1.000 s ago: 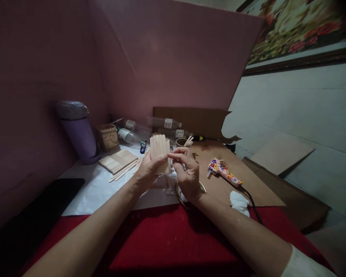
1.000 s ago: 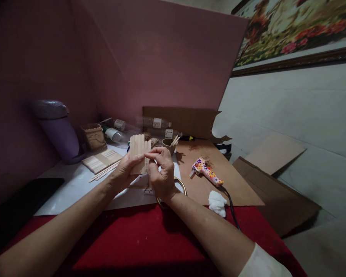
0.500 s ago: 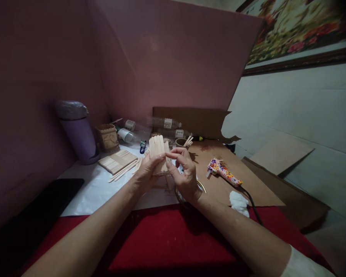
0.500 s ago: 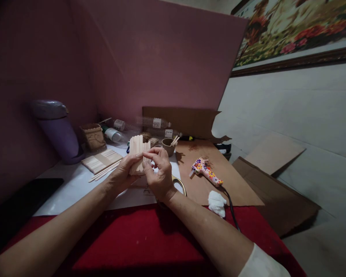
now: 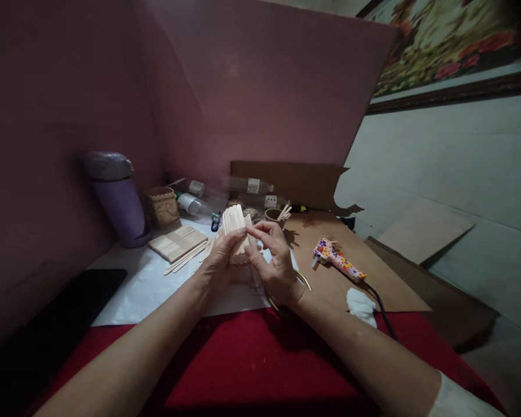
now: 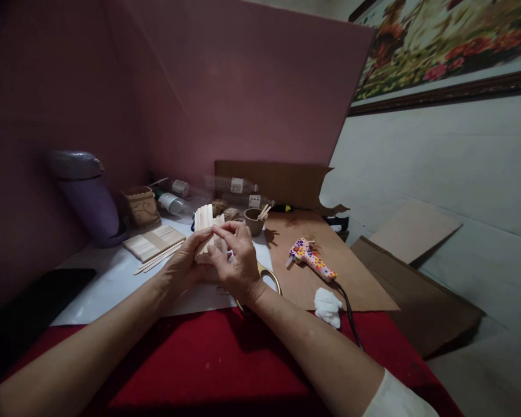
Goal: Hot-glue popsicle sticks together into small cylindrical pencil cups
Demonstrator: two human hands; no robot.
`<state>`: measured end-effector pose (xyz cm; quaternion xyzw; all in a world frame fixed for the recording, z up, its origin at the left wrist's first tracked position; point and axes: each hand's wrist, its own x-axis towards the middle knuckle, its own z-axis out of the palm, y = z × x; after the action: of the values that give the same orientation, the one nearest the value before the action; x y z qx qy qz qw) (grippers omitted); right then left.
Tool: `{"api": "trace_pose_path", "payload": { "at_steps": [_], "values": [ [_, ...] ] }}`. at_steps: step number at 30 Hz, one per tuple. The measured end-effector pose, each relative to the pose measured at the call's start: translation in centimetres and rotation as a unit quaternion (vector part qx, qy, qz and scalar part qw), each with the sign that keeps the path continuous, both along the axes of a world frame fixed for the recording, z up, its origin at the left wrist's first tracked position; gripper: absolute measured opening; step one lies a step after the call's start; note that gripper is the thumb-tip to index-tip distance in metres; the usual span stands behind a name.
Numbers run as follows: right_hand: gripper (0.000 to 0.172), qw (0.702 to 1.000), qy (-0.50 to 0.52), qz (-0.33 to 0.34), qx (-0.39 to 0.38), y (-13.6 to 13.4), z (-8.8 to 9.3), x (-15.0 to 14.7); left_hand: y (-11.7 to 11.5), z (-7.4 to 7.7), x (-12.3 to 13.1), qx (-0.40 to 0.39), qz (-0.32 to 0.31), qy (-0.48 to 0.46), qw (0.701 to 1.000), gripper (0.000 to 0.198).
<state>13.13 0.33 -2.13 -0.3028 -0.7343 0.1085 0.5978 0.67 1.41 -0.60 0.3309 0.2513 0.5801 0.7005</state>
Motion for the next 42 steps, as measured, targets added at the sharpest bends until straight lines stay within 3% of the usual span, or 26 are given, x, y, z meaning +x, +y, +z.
{"api": "trace_pose_path", "payload": {
  "at_steps": [12,27,32,42],
  "values": [
    [0.031,0.999,0.036,0.027,-0.029,0.0,0.1,-0.1,-0.1,-0.1,-0.3,0.044,0.014,0.042,0.998,0.049],
    [0.031,0.999,0.016,0.032,-0.021,0.4,0.5,0.5,-0.2,0.1,-0.8,0.050,-0.009,0.041,0.998,0.034],
    [0.031,0.999,0.019,0.034,-0.019,0.2,0.7,0.6,-0.3,0.1,-1.3,0.055,-0.035,0.025,0.998,0.046],
    [0.031,1.000,0.009,0.024,-0.016,0.3,0.4,0.7,-0.3,0.3,-1.0,0.089,-0.029,0.049,0.994,0.063]
  ]
}}
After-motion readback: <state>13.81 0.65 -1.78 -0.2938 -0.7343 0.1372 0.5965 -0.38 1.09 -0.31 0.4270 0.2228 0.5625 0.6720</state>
